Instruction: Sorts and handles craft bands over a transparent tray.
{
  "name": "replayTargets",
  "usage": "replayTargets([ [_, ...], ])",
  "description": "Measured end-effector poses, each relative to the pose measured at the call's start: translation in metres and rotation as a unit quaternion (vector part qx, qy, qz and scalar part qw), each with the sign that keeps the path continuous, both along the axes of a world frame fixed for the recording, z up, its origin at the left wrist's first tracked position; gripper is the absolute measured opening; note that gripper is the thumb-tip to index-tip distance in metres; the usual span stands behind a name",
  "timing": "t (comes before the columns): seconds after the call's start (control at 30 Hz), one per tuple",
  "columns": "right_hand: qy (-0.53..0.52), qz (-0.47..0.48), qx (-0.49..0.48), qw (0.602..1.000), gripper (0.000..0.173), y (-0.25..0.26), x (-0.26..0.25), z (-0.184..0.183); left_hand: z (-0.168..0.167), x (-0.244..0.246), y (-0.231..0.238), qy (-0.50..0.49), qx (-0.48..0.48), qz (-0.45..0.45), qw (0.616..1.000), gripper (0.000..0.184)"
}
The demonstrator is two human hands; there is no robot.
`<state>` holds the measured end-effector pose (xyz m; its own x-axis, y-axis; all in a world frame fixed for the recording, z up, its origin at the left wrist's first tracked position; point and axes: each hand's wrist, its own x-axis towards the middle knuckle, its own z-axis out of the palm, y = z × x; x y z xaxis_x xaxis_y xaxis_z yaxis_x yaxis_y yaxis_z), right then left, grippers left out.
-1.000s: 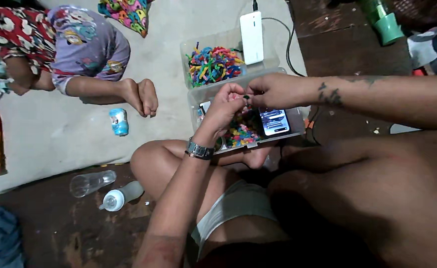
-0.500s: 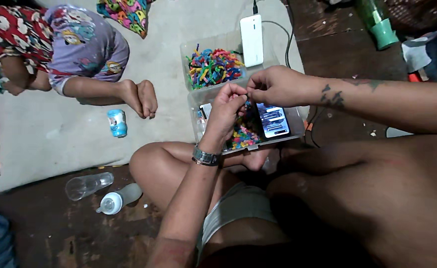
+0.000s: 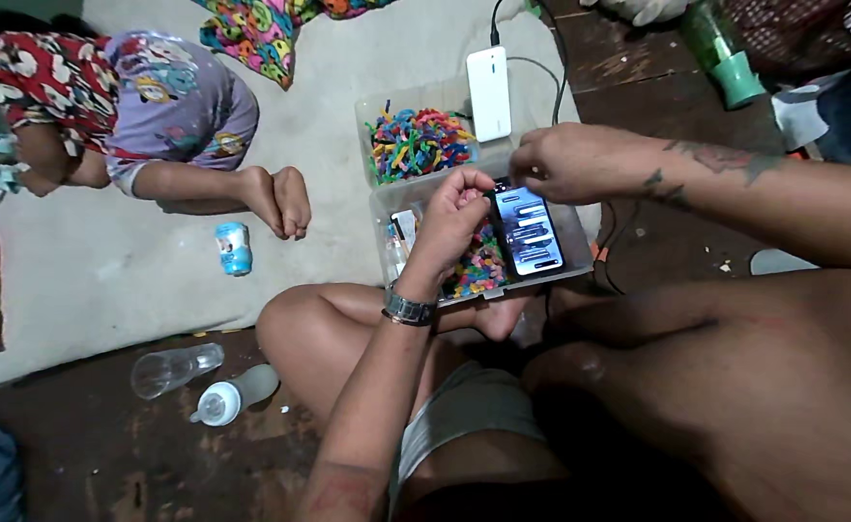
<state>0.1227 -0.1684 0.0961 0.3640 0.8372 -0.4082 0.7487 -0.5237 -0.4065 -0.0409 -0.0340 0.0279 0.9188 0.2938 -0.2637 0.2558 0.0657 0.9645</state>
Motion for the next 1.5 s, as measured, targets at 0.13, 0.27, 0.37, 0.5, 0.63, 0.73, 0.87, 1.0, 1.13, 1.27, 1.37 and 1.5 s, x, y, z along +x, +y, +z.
replayTargets([
  [0.13, -0.038, -0.071, -0.145, 0.986, 0.038, -0.013, -0.010, 0.020, -0.009, -0.005, 0.004, 0.019, -0.012, 0.043, 0.999, 0.019],
  [0.27, 0.052, -0.128, -0.172, 0.975, 0.047, -0.011, -0.047, 0.068, -0.015, -0.010, 0.003, 0.046, -0.025, 0.048, 0.997, 0.017],
  [0.37, 0.086, -0.038, -0.183, 0.979, 0.054, -0.020, -0.025, 0.041, -0.020, -0.011, 0.001, 0.046, -0.025, 0.047, 0.998, 0.018],
  [0.5, 0.100, -0.085, -0.174, 0.976, 0.072, -0.029, 0.033, -0.091, -0.021, -0.012, 0.002, 0.030, -0.029, 0.051, 0.998, 0.017],
  [0.63, 0.104, -0.099, -0.169, 0.975, 0.073, -0.027, 0.030, -0.095, -0.017, -0.012, 0.002, 0.033, -0.035, 0.055, 0.997, 0.015],
  [0.73, 0.071, -0.135, -0.130, 0.980, 0.062, -0.030, 0.013, -0.055, -0.016, -0.013, 0.001, 0.041, -0.036, 0.059, 0.997, 0.014],
  [0.87, -0.020, -0.129, 0.041, 0.991, 0.036, -0.027, 0.023, -0.056, -0.016, -0.014, 0.001, 0.023, -0.049, 0.052, 0.997, 0.018],
  [1.0, 0.189, -0.114, 0.078, 0.972, 0.019, 0.001, 0.016, -0.022, -0.013, -0.012, 0.000, 0.016, -0.038, 0.046, 0.998, 0.024],
  [1.13, 0.249, -0.075, 0.104, 0.960, 0.016, 0.015, 0.001, -0.010, -0.007, -0.008, -0.002, -0.004, -0.051, 0.051, 0.997, 0.021],
  [1.27, 0.218, -0.115, 0.056, 0.968, 0.014, 0.032, -0.010, 0.019, 0.008, -0.002, 0.000, -0.026, -0.064, 0.065, 0.995, 0.016],
  [1.37, 0.263, -0.132, 0.143, 0.945, 0.012, 0.037, -0.002, 0.008, 0.010, -0.004, 0.002, -0.079, -0.060, 0.076, 0.992, 0.009],
  [1.5, 0.382, -0.230, 0.156, 0.881, 0.011, 0.037, -0.012, 0.018, 0.007, -0.009, 0.002, -0.149, -0.002, 0.075, 0.986, 0.016],
])
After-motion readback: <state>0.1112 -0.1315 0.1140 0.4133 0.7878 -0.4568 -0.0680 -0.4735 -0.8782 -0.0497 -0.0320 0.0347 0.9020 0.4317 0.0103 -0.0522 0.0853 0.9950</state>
